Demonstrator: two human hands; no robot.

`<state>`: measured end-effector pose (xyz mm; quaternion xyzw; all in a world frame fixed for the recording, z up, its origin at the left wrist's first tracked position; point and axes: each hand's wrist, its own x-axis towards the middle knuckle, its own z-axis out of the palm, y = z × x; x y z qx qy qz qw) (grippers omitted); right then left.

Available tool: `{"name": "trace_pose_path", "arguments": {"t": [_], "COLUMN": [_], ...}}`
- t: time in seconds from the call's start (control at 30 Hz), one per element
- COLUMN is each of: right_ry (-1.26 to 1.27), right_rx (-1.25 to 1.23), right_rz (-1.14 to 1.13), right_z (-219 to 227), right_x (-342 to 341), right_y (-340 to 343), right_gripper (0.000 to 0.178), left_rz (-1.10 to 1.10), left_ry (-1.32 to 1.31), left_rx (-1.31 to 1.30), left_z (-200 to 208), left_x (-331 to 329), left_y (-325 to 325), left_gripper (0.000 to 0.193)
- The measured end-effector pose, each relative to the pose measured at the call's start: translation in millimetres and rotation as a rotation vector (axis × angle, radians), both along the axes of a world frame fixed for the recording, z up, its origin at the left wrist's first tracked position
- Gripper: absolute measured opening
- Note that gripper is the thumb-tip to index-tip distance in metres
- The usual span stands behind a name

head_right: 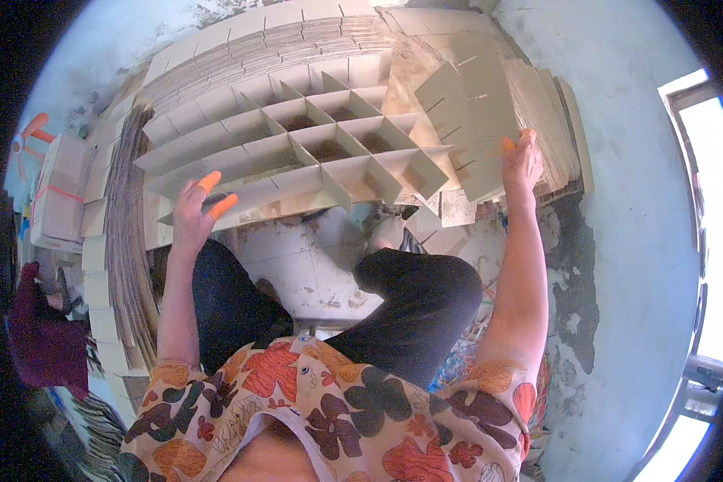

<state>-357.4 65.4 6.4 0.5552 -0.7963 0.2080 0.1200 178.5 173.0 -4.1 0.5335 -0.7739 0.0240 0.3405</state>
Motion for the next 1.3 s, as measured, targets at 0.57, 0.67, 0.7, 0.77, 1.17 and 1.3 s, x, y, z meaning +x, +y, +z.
{"name": "trace_pose_path", "arguments": {"t": [0.57, 0.67, 0.7, 0.77, 1.17, 1.3], "right_ry": [-0.436, -0.464, -0.456, -0.414, -0.53, -0.318], "right_rx": [0.119, 0.146, 0.165, 0.137, 0.183, 0.16], "right_rz": [1.073, 1.08, 1.074, 1.115, 1.216, 1.322], "right_z": [90.8, 80.5, 80.0, 66.8, 56.5, 43.3], "right_x": [276.9, 290.8, 292.9, 292.0, 301.6, 306.3], "right_y": [55.1, 51.9, 51.9, 44.2, 36.3, 26.8], "right_gripper": [0.053, 0.048, 0.046, 0.043, 0.031, 0.044], "left_rz": [-0.076, -0.087, -0.074, -0.049, -0.008, 0.021], "left_ry": [0.104, 0.099, 0.099, 0.101, 0.094, 0.096], "left_rx": [0.085, 0.063, 0.065, 0.07, 0.131, 0.179], "left_z": [-30.4, -29.5, -28.3, -24.8, -28.7, -24.2], "left_x": [9.4, 8.5, 6.3, 1.6, 0.5, -1.5], "left_y": [-11.7, -10.1, -9.9, -9.4, -18.1, -17.9], "left_gripper": [0.016, 0.016, 0.016, 0.016, 0.015, 0.014]}}
